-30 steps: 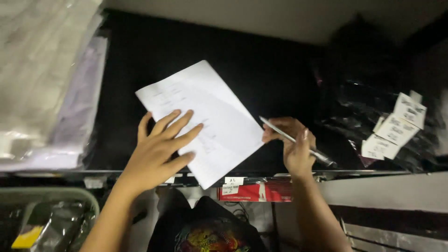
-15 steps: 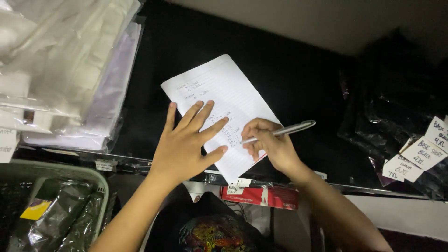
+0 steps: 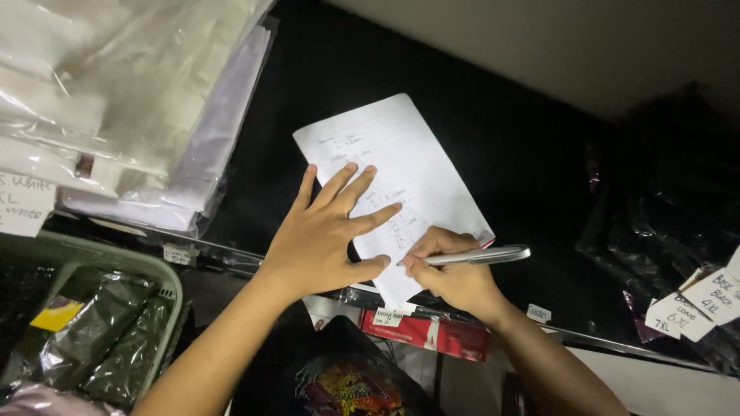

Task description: Checking and recording inventory of packaged shirts using a handwritten list and a pen

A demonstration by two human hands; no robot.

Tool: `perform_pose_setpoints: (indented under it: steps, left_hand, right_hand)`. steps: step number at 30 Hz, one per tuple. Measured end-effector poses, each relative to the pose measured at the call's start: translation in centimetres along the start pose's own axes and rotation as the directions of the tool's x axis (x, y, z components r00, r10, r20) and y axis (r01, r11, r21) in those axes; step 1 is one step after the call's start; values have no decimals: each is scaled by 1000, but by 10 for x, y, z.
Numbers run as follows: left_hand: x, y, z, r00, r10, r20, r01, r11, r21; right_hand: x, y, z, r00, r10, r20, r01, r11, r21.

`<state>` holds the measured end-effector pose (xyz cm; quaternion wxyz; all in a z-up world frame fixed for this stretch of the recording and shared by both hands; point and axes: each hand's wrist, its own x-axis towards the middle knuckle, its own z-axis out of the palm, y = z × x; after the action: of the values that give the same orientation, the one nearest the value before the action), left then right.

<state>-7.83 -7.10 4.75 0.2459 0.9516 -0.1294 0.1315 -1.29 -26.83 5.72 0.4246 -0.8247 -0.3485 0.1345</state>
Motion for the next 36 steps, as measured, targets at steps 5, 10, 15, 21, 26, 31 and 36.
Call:
perform_pose_setpoints:
  steps: [5, 10, 15, 21, 26, 31, 36]
  left_hand:
    - [1, 3, -3, 999, -32, -4, 31, 999, -35]
    - [1, 3, 0, 999, -16, -38, 16, 1000, -10]
    - [1, 4, -1, 999, -34, -7, 34, 999, -1]
    - [1, 1, 2, 1000, -7, -29, 7, 1000, 6]
    - [1, 3, 1, 1000, -20, -18, 20, 1000, -11]
    - [2, 2, 2, 999, -14, -33, 13, 1000, -6]
    - [1, 2, 1, 999, -18, -35, 18, 1000, -5]
  right_hand:
    - [-3, 2, 5, 996, -89, -30, 89, 996, -12]
    - [-3, -1, 6, 989, -147, -33, 147, 989, -24]
    - [-1, -2, 9, 987, -156, -30, 153, 984, -90]
    - [2, -8, 7, 939, -343, -2, 341, 934, -107]
    - [-2, -5, 9, 961, -270, -52, 265, 961, -83]
    - [-1, -6, 10, 975, -214, -61, 212, 977, -34]
    - [-2, -7, 12, 979, -194, -60, 192, 981, -38]
